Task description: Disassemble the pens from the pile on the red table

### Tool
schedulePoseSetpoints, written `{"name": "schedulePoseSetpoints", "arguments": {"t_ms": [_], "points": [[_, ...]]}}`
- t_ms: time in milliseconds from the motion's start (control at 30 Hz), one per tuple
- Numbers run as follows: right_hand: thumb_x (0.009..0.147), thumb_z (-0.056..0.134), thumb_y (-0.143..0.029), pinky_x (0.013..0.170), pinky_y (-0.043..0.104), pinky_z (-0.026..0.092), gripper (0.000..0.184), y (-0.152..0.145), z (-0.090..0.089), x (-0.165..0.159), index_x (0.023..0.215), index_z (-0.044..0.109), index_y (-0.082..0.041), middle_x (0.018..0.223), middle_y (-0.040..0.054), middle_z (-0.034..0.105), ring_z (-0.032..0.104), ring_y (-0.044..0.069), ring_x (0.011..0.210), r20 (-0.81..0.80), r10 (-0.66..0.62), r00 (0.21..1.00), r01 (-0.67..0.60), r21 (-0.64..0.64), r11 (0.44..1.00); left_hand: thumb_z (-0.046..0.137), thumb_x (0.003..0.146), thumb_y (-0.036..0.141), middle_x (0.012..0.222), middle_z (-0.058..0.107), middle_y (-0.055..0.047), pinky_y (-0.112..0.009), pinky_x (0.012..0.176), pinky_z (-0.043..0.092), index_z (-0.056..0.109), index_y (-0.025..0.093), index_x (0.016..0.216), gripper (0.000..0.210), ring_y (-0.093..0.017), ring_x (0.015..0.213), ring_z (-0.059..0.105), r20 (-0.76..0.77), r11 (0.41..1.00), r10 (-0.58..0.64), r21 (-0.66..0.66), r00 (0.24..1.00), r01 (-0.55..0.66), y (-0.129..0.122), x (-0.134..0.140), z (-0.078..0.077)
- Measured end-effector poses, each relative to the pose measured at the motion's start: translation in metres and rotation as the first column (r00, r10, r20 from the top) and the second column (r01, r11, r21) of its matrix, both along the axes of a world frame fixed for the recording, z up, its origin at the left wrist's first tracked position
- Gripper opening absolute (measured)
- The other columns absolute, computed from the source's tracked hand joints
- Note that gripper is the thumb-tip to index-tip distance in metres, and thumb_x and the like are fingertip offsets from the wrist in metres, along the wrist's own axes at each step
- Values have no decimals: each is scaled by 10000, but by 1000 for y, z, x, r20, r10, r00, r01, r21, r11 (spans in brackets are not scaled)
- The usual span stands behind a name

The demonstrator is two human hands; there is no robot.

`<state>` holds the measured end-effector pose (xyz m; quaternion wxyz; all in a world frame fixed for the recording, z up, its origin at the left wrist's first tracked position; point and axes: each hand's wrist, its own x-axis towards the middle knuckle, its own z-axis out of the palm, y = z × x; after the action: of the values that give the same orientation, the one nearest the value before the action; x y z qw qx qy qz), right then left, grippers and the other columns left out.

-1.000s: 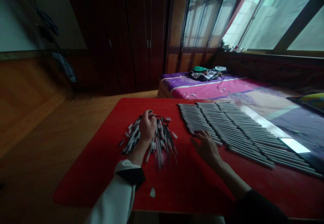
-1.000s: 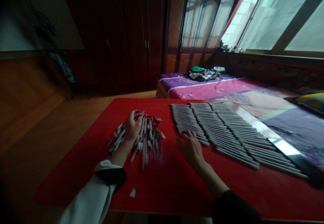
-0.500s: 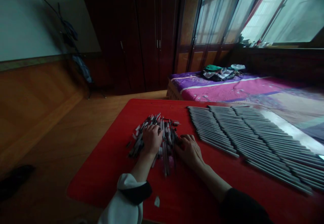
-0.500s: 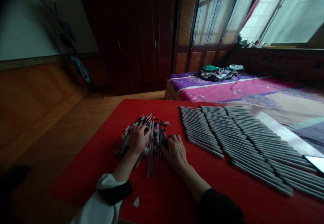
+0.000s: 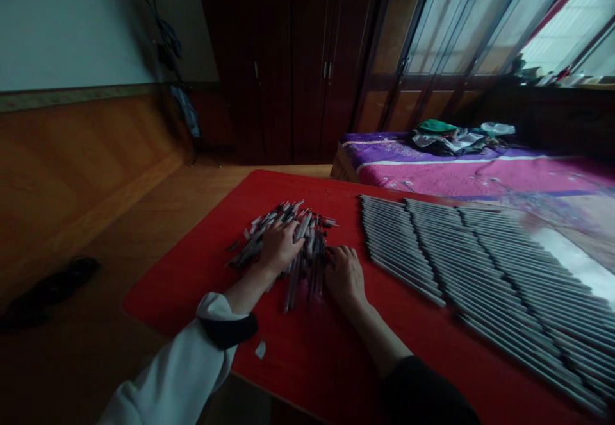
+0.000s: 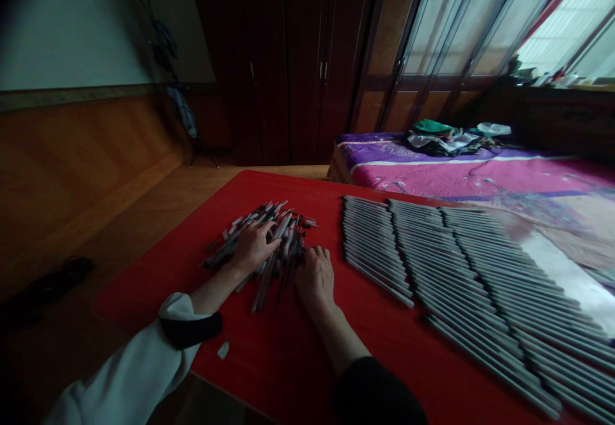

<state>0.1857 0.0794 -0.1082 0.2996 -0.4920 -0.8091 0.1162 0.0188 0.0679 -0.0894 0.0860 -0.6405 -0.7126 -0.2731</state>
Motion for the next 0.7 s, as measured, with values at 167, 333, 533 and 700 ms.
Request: {"name": "schedulePoseSetpoints", "arguments": {"t_ms": [167,333,533,700], "points": [[756,411,-61,702,326,389,313,0,-2,-1,919,652,-179,862,105,628,510,246,852,-57,19,998,-20,-27,999,615,706,254,839,651,-52,-359,808,343,616,226,941,236,-244,887,534,12,999,-1,-32,1000,1,-1,3,1],[751,439,-92,703,320,398,265,-2,1,-3,880,649,-188,837,86,629,515,234,839,-68,27,997,-30,-41,999,603,711,245,843,646,-52,-364,817,336,612,226,938,228,-246,903,527,-30,998,14,-62,999,-16,-2,6,2],[770,512,-216,720,323,416,161,-4,4,-4,854,648,-193,853,80,614,514,232,835,-70,100,993,-104,-59,993,633,702,309,861,639,-59,-364,815,343,602,215,886,209,-246,903,530,-10,998,1,-57,1000,-2,-3,5,0],[780,471,-172,753,317,427,230,-3,4,-3,941,635,-167,896,75,622,528,218,845,-157,153,976,-167,-78,983,583,726,247,855,639,-61,-359,814,350,597,212,849,128,-241,908,531,-12,998,6,-65,1000,-7,-3,4,2]]}}
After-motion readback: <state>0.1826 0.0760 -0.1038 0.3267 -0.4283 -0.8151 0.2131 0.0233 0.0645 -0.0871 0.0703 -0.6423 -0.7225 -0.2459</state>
